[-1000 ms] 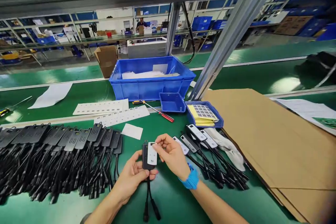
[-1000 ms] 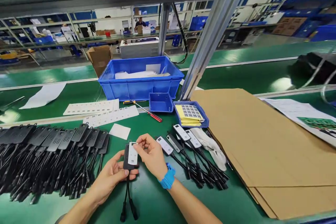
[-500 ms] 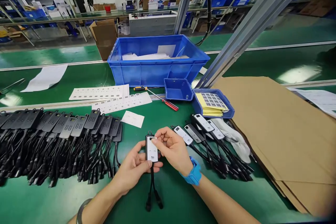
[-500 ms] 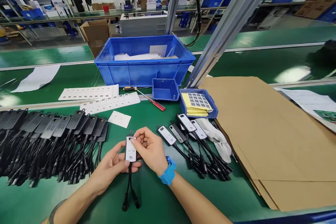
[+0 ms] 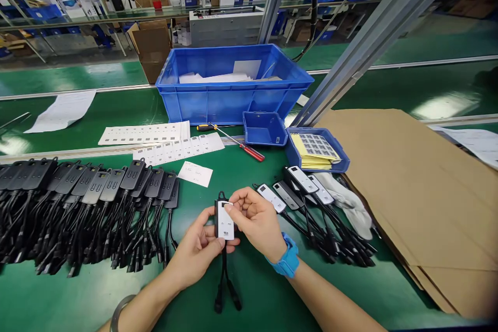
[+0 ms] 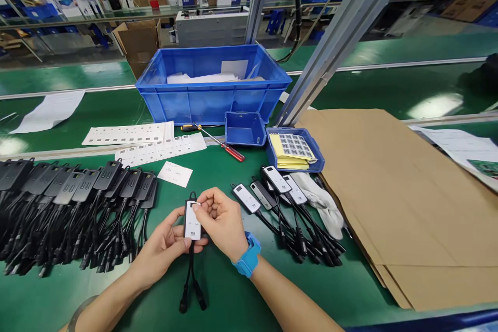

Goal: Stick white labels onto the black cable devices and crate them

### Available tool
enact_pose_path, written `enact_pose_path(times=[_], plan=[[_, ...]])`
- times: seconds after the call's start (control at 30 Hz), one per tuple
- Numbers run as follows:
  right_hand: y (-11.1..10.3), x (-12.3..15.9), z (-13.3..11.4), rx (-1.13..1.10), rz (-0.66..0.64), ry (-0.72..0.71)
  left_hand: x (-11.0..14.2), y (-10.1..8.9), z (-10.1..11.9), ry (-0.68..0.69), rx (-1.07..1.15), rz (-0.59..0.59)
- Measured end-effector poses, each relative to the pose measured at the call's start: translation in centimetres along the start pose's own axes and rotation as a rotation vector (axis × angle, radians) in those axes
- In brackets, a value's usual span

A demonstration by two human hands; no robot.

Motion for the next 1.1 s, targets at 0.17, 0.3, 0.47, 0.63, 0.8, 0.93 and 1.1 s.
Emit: enact_pose_path(times=[0.17,0.3,0.47,0.63,0.8,0.93,1.1], plan=[[-0.1,0.1,0.3,0.009,0.023,-0.008,0.0,0.2,0.1,0.024,-0.013,-0.006],[0.0,0.2,0.6,0.029,0.054,-0.025,-0.2,0.3,0.1,0.032,-0.025,-0.007],[0.0,0.5,1.0,0.063,0.101,-0.079,0.0,0.4,0.0,0.06,-0.051,0.005],[-0.1,0.4,1.2,0.074,0.091,-0.069,0.2,0.4,0.1,0.075,-0.091,0.024],[-0.2,-0.2,1.1,0.069,0.006,0.015,-0.2,0.1,-0.1,-0.005,0.04,0.036],[0.3,-0.1,1.4,0.154,-0.137,0.046,-0.4,-0.5,0.1,-0.029,0.167,0.103],[0.7,0.6,1.5,0.3,-0.275,-0.013,-0.5,-0.9,0.4,0.011,0.202,0.158]])
Point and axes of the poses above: each hand's wrist, its own x-axis away from the middle knuckle, its own y-axis out of the palm, z = x × y, the point moved 2 cm from there along -x, towards the middle knuckle, and after that the axes turned 9 degrees about -x, right-handed, at the moved point
